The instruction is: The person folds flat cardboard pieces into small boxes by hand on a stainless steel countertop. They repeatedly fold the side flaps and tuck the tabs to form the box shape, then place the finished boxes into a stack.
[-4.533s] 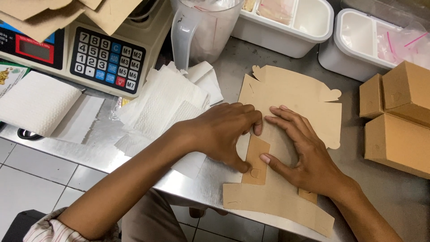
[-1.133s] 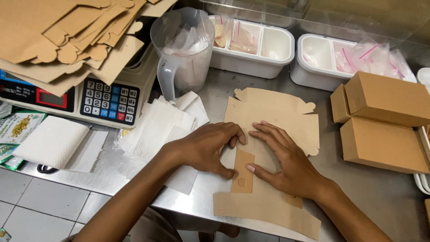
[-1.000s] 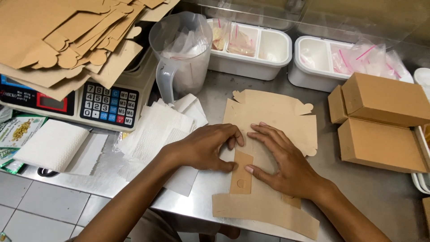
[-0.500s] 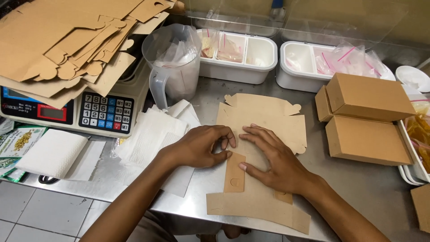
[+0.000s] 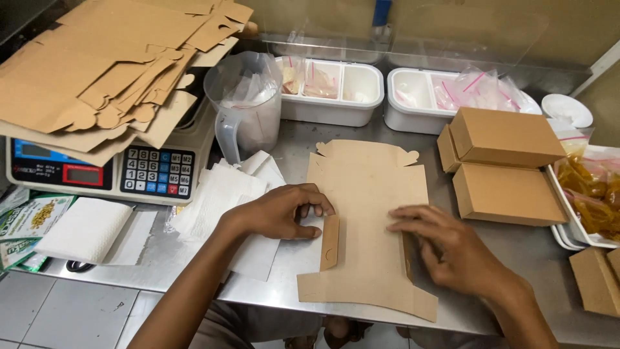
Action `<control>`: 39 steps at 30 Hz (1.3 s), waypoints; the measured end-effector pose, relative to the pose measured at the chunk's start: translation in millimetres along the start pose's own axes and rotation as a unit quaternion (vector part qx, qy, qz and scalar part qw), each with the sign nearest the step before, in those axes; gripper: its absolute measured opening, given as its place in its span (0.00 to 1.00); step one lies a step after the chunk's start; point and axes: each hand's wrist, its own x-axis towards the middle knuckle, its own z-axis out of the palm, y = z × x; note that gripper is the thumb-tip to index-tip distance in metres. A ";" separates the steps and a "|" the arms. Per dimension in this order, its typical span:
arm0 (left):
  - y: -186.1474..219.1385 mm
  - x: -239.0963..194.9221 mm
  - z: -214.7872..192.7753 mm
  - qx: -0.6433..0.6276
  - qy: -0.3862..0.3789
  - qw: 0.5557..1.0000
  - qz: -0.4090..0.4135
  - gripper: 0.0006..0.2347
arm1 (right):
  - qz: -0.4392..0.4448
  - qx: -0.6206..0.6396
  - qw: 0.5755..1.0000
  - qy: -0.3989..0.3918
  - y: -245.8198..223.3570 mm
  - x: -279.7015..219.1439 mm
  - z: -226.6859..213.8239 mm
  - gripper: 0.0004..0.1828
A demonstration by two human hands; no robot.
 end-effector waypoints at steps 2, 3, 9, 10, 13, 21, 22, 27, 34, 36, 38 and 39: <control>-9.9 1.7 0.6 0.041 -0.012 0.999 0.005 0.15 | -0.008 -0.014 1.000 -0.014 7.6 -7.0 2.0 0.29; -8.0 0.2 0.2 0.033 -0.002 0.999 0.012 0.14 | -0.002 -0.022 1.000 -0.016 7.0 -9.2 1.1 0.22; 11.1 -14.0 -11.7 -0.082 0.067 0.989 0.108 0.13 | -0.020 -0.023 0.998 0.049 -16.1 -19.9 -33.2 0.07; 16.4 -16.6 -14.1 -0.134 0.089 0.976 0.150 0.12 | -0.021 0.013 0.998 0.062 -22.0 -22.1 -41.7 0.08; 44.4 -27.7 -20.1 -0.122 0.168 0.951 0.227 0.11 | -0.012 0.091 0.992 0.089 -34.0 -31.8 -61.9 0.08; 128.8 -57.9 2.8 -0.299 0.296 0.907 0.007 0.20 | 0.145 0.426 0.846 0.285 -6.1 -50.6 -19.6 0.13; 132.3 -57.6 4.8 -0.339 0.295 0.893 -0.041 0.19 | 0.169 0.483 0.810 0.287 1.9 -49.4 -11.3 0.10; 89.3 -46.9 21.6 -0.299 0.266 0.901 -0.169 0.18 | 0.307 0.418 0.816 0.254 21.1 -27.0 24.0 0.07; 17.2 -11.1 54.9 0.158 0.390 0.907 -0.018 0.35 | 0.391 0.243 0.865 0.199 27.4 -21.3 38.1 0.18; 31.9 10.8 54.3 0.178 0.338 0.924 0.002 0.34 | 0.372 0.248 0.869 0.213 24.2 -12.3 32.2 0.15; 56.5 19.0 59.8 0.180 0.255 0.950 0.005 0.34 | 0.389 0.261 0.857 0.216 18.5 -18.4 35.3 0.12; 74.4 22.8 56.3 0.146 0.117 0.980 -0.072 0.38 | 0.365 0.264 0.868 0.210 18.7 -19.3 35.1 0.12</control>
